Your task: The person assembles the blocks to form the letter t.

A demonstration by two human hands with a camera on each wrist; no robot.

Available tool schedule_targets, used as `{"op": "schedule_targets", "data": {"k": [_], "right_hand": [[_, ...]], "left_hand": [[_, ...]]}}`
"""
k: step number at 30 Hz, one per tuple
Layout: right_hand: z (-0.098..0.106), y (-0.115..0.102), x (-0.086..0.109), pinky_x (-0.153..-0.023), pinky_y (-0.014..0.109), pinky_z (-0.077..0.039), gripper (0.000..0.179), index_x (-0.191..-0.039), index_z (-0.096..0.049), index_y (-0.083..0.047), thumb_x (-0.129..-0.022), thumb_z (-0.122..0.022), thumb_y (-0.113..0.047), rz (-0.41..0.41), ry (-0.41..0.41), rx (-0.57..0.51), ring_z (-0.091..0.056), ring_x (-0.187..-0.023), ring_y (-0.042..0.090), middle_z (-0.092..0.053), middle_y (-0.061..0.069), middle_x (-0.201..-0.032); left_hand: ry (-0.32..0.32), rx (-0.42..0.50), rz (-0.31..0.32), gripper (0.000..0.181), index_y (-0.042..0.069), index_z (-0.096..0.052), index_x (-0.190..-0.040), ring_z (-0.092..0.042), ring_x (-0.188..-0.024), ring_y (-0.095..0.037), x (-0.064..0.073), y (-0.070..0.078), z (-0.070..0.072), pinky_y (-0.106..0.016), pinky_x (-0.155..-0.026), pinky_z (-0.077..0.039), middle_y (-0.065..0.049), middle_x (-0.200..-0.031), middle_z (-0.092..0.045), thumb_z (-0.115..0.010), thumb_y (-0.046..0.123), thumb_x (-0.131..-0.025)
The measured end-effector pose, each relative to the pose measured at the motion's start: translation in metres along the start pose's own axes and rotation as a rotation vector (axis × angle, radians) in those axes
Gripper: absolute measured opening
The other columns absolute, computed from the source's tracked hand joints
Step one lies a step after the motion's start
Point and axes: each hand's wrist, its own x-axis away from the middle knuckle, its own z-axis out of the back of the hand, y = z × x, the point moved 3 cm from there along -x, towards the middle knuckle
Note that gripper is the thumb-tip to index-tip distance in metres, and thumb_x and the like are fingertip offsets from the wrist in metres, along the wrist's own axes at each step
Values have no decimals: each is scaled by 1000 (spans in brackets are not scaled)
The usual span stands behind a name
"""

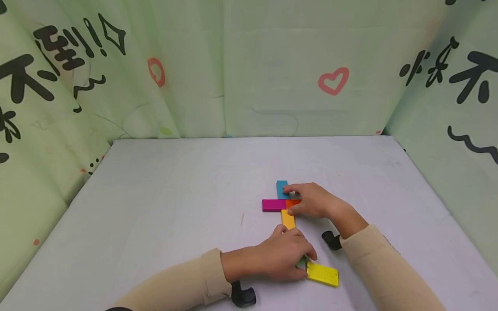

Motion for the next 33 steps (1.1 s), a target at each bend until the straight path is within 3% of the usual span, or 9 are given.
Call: {"op": "schedule_targets", "data": {"k": [9, 33], "right_hand": [[0, 0, 1, -99, 62, -42, 59, -141, -57, -8, -89, -77, -29, 19, 10, 9, -50, -125, 43, -56, 24, -137], [0, 1, 1, -98, 58, -44, 59, -141, -56, -8, -89, -76, -28, 15, 5, -3, -52, -122, 41, -58, 22, -133]], "left_hand": [[-8, -8, -14, 29, 36, -69, -117, -39, -98, 3, -3, 4, -5, -23, -80, -25, 30, -95, -57, -76, 42, -89], [5, -41, -3, 27, 37, -70, -115, -39, -99, 3, -7, 4, -8, -26, -85, -26, 29, -95, -57, -75, 44, -89]]}}
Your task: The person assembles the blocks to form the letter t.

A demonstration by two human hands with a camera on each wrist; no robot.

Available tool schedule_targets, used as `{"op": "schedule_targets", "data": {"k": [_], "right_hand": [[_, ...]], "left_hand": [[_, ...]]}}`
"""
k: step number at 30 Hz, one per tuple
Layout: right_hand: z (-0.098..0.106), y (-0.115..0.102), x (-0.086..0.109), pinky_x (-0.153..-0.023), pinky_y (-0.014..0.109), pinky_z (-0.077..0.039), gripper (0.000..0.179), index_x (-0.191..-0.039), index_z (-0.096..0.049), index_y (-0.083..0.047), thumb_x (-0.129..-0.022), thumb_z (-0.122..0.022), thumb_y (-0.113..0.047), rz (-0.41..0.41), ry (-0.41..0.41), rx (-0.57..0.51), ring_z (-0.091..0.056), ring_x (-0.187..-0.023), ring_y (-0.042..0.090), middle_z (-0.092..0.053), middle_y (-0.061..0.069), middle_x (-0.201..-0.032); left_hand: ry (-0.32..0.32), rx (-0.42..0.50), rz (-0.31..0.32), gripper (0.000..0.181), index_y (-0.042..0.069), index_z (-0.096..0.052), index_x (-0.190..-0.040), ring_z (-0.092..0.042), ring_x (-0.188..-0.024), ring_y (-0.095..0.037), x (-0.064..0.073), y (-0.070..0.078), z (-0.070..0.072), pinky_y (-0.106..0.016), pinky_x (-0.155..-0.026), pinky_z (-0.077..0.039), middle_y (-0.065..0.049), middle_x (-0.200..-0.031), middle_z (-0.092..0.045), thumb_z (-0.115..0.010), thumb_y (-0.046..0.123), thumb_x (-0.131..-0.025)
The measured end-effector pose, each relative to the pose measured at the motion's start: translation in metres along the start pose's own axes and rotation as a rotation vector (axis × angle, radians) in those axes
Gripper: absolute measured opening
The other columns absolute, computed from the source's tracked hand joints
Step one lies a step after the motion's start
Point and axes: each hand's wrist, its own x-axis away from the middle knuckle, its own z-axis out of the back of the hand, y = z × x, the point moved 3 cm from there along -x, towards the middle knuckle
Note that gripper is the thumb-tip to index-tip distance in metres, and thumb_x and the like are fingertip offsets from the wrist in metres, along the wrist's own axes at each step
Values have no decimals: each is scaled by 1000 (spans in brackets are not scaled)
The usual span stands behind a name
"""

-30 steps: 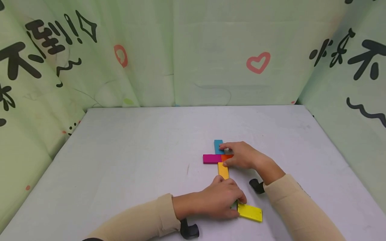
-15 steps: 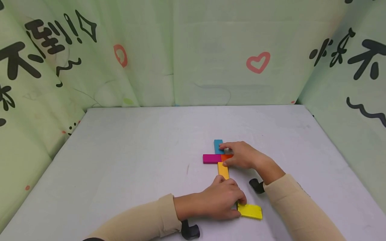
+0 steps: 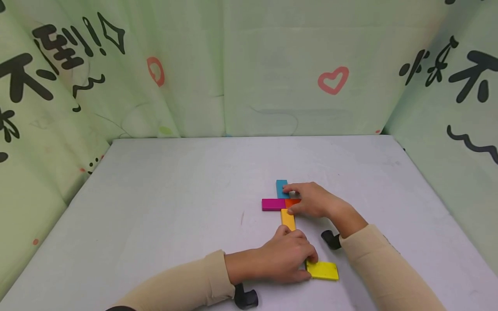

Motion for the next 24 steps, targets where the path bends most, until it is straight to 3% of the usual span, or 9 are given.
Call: {"op": "schedule_targets", "data": {"k": [13, 24], "right_hand": [[1, -2, 0, -98, 62, -43, 60, -141, -56, -9, -88, -77, -29, -17, -7, 8, -49, -125, 45, -56, 24, -137], [0, -1, -2, -98, 64, -41, 61, -141, -56, -9, -87, -78, -28, -21, -6, -4, -49, -125, 45, -55, 25, -137]], "left_hand": [[21, 15, 21, 38, 37, -68, -121, -39, -106, 2, 5, 0, 7, -28, -87, -27, 28, -102, -59, -75, 51, -86], [95, 57, 117, 41, 32, -70, -117, -42, -113, -3, 33, -23, 24, -35, -91, -30, 26, -105, -62, -75, 55, -84]]}}
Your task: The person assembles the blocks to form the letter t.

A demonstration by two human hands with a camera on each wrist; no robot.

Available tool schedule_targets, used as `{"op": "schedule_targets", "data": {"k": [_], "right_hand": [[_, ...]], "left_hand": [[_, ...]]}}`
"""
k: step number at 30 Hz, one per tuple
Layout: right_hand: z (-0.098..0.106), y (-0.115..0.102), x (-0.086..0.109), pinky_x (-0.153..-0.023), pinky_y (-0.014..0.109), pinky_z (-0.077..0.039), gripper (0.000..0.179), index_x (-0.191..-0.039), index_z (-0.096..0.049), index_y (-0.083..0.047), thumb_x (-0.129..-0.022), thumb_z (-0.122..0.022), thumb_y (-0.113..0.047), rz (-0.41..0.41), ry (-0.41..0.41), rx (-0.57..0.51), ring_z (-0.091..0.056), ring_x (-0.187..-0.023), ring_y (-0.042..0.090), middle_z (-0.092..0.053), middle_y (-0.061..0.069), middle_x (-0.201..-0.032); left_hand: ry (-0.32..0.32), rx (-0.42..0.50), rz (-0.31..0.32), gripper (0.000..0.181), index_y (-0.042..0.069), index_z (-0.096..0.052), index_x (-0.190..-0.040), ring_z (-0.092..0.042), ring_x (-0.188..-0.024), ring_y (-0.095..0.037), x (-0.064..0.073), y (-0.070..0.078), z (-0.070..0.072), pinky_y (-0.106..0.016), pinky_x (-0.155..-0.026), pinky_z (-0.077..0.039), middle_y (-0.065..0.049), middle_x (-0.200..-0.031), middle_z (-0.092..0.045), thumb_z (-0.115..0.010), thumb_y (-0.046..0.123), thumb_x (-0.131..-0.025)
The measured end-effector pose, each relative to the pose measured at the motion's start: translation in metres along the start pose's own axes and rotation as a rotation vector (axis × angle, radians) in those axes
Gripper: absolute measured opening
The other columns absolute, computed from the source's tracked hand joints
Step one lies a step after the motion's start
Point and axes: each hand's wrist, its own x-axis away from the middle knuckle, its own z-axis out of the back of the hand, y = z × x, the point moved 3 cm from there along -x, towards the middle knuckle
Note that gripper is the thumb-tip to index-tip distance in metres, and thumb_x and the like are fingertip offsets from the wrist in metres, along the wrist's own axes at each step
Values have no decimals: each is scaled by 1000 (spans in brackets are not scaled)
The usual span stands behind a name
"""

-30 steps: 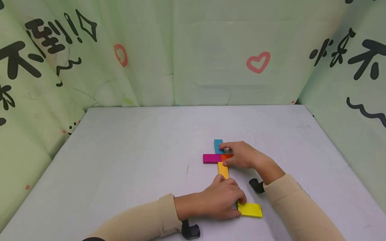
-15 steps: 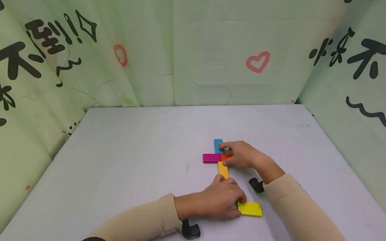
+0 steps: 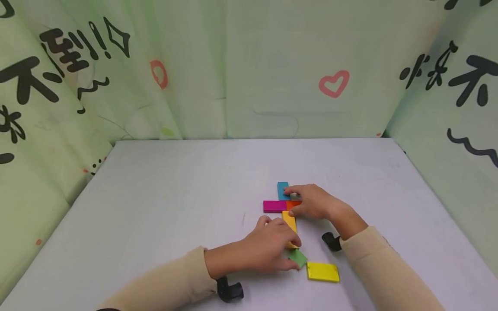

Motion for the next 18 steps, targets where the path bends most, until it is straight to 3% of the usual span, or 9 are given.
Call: {"op": "schedule_targets", "data": {"k": [10, 18], "right_hand": [[-5, -1, 3, -96, 63, -43, 63, -142, -56, -10, -87, -79, -30, -24, -4, -1, -48, -125, 46, -54, 25, -138], [-4, -1, 0, -97, 63, -43, 65, -143, -55, -9, -87, -79, -32, -20, -4, 30, -46, -127, 47, -52, 25, -140]], "left_hand": [[60, 74, 114, 47, 26, -70, -117, -46, -114, -7, 17, -33, 6, -41, -93, -35, 22, -102, -63, -77, 57, -82], [159, 25, 180, 55, 21, -61, -127, -49, -120, -15, 25, -64, 22, -36, -97, -42, 5, -128, -60, -74, 54, -86]]}}
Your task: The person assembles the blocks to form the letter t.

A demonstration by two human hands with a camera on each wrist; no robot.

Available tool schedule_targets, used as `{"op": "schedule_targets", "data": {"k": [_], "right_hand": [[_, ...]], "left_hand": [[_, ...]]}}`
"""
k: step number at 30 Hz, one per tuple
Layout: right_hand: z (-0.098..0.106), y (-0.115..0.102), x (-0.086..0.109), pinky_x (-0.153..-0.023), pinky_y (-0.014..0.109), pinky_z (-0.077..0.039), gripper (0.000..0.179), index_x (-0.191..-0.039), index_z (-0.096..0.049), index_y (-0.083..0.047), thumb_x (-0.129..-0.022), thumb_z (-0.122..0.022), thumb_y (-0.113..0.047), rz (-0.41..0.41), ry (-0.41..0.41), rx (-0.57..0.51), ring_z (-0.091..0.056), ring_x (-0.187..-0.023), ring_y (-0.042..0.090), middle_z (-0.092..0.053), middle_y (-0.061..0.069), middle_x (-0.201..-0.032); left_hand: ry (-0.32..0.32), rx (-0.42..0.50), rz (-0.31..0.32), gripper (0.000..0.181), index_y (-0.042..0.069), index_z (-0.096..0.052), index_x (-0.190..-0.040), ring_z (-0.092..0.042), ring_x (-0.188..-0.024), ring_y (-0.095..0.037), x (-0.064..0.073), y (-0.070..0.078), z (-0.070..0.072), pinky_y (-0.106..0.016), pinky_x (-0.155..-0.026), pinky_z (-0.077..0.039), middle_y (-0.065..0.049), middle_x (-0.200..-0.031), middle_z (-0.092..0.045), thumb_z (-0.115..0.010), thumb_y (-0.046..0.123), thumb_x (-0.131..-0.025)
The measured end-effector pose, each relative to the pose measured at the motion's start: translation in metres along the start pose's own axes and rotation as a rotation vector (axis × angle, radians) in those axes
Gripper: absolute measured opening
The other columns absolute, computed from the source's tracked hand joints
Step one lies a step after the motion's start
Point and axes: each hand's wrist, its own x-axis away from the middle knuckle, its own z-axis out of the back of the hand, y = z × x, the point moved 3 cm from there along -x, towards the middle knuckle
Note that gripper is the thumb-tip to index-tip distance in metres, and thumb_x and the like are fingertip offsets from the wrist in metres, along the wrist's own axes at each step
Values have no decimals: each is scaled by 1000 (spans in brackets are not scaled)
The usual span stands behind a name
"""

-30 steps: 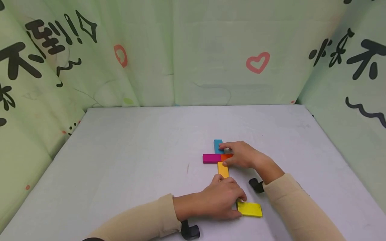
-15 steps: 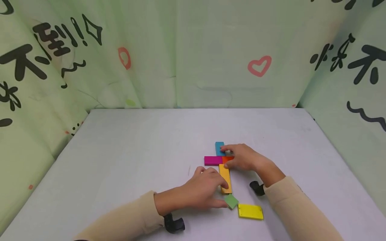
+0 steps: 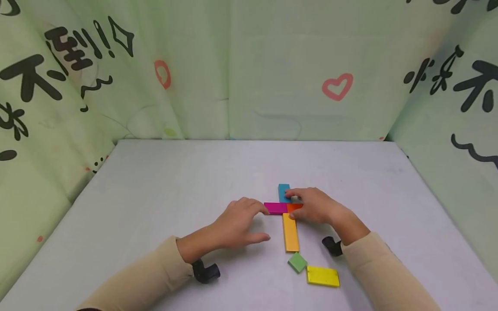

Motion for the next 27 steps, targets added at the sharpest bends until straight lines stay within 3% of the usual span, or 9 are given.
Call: {"op": "schedule_targets", "data": {"k": [5, 11, 27], "right_hand": [[1, -1, 1, -98, 64, -41, 67, -144, -53, -7, -88, -78, -32, 11, 13, 27, -43, -130, 48, -50, 25, -143], [0, -1, 4, -99, 63, -42, 64, -144, -53, -5, -89, -76, -30, 26, 27, 18, -43, -129, 47, -50, 25, -142], [0, -2, 2, -98, 62, -43, 59, -141, -56, -10, -89, -76, -30, 37, 1, 49, -44, -130, 46, -52, 23, -142]], "left_hand": [[64, -2, 30, 59, 19, -57, -134, -47, -126, -20, 1, -16, 14, -39, -100, -43, 1, -136, -56, -74, 50, -87], [86, 5, 67, 58, 18, -57, -135, -46, -126, -21, 1, -28, 21, -40, -99, -43, 1, -135, -56, -74, 48, -88], [65, 33, 67, 56, 16, -59, -133, -47, -126, -23, -1, -29, 16, -41, -99, -43, -2, -135, -57, -74, 45, -88]]}}
